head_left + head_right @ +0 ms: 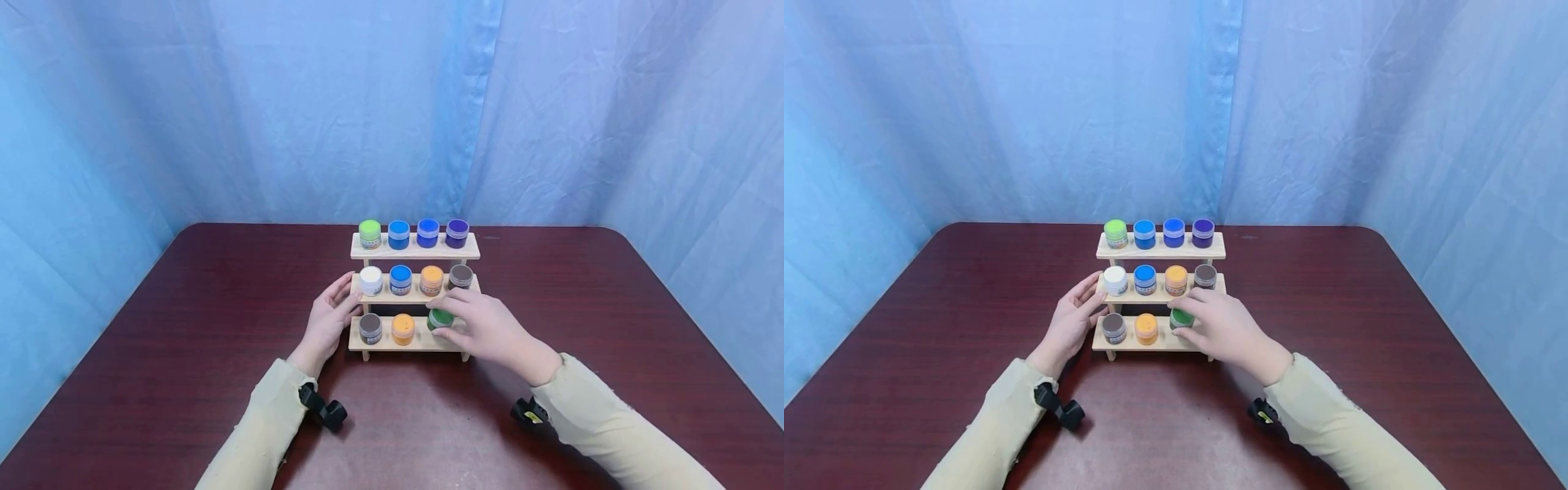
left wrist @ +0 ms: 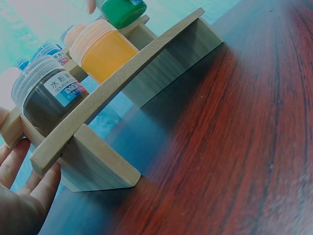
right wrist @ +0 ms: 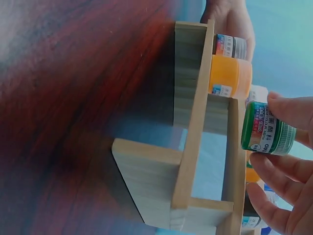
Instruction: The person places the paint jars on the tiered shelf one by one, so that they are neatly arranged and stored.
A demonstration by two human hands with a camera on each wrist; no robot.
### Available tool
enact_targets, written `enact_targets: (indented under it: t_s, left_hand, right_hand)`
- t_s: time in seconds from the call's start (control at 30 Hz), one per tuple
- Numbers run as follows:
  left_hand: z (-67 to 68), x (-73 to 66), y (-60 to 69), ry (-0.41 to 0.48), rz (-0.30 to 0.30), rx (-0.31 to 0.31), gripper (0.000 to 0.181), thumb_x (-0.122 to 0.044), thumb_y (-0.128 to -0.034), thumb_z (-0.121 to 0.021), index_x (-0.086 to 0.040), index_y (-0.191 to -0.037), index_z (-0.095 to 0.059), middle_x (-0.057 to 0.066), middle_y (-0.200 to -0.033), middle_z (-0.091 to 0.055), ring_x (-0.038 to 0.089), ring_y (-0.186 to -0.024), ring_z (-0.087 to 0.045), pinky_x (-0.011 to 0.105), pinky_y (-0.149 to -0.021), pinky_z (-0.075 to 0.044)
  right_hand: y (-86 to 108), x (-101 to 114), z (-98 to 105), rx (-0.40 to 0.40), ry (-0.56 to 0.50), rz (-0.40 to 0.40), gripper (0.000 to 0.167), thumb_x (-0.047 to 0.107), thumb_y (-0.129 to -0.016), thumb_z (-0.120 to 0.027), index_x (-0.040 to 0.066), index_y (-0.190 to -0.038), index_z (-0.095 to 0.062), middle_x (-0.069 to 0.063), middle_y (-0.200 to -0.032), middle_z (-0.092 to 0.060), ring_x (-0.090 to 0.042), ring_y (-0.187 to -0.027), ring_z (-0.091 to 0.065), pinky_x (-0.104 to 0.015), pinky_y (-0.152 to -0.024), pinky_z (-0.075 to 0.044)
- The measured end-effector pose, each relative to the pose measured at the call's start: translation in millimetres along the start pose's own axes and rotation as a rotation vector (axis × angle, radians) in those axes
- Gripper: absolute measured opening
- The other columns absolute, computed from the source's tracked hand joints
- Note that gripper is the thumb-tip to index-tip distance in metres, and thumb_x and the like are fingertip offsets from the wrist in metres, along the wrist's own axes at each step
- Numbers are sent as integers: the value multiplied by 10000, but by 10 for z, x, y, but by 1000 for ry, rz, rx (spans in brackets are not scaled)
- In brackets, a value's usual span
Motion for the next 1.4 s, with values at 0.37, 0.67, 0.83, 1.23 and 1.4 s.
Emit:
enact_targets:
  t_s: [0.37, 0.67, 0.83, 1.23, 1.4]
  left_hand:
    - [1, -6, 2, 4, 3, -2, 533, -22, -960, -501, -42, -1464, -329, 178, -1450, -405, 264, -1252, -459, 382, -973, -457]
    - [-3, -1, 3, 9, 4, -2, 537, -22, -958, -506, -37, -1464, -327, 178, -1459, -396, 279, -1273, -444, 463, -1023, -403]
    - [1, 3, 0, 9, 5, -4, 539, -26, -956, -512, -42, -1464, -330, 175, -1458, -396, 278, -1273, -443, 470, -1026, -400]
    - [4, 8, 7, 21, 4, -10, 517, -16, -958, -501, -45, -1453, -353, 194, -1452, -398, 266, -1238, -466, 477, -1025, -399]
    - [1, 0, 12, 16, 6, -10, 524, -22, -959, -505, -43, -1457, -344, 191, -1449, -403, 254, -1224, -476, 460, -1018, -411]
  right_hand:
    - [-25, 21, -110, 73, -13, -31, 355, 263, -784, -779, 119, -1094, -679, 4, -1003, -658, -106, -775, -585, -281, -658, -512]
    - [-18, 7, -166, 78, 9, -23, 343, 275, -782, -780, 129, -1075, -679, 12, -953, -634, -100, -755, -569, -254, -629, -495]
    - [-21, 13, -191, 68, 39, -19, 344, 268, -768, -791, 122, -1061, -685, 6, -929, -633, -110, -757, -571, -266, -633, -495]
    - [-20, 6, -270, 95, 73, -25, 337, 266, -782, -780, 135, -1074, -677, 8, -885, -626, -112, -734, -554, -252, -599, -464]
    - [-25, -3, -278, 108, 74, -34, 345, 269, -783, -778, 138, -1085, -674, 7, -912, -639, -115, -760, -572, -261, -617, -477]
Point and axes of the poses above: each hand's wrist, its own y-axis away from the middle knuckle, its own z-axis out of the back of the hand, x = y × z, the point moved 7 cm from there along -y, towards the middle knuckle
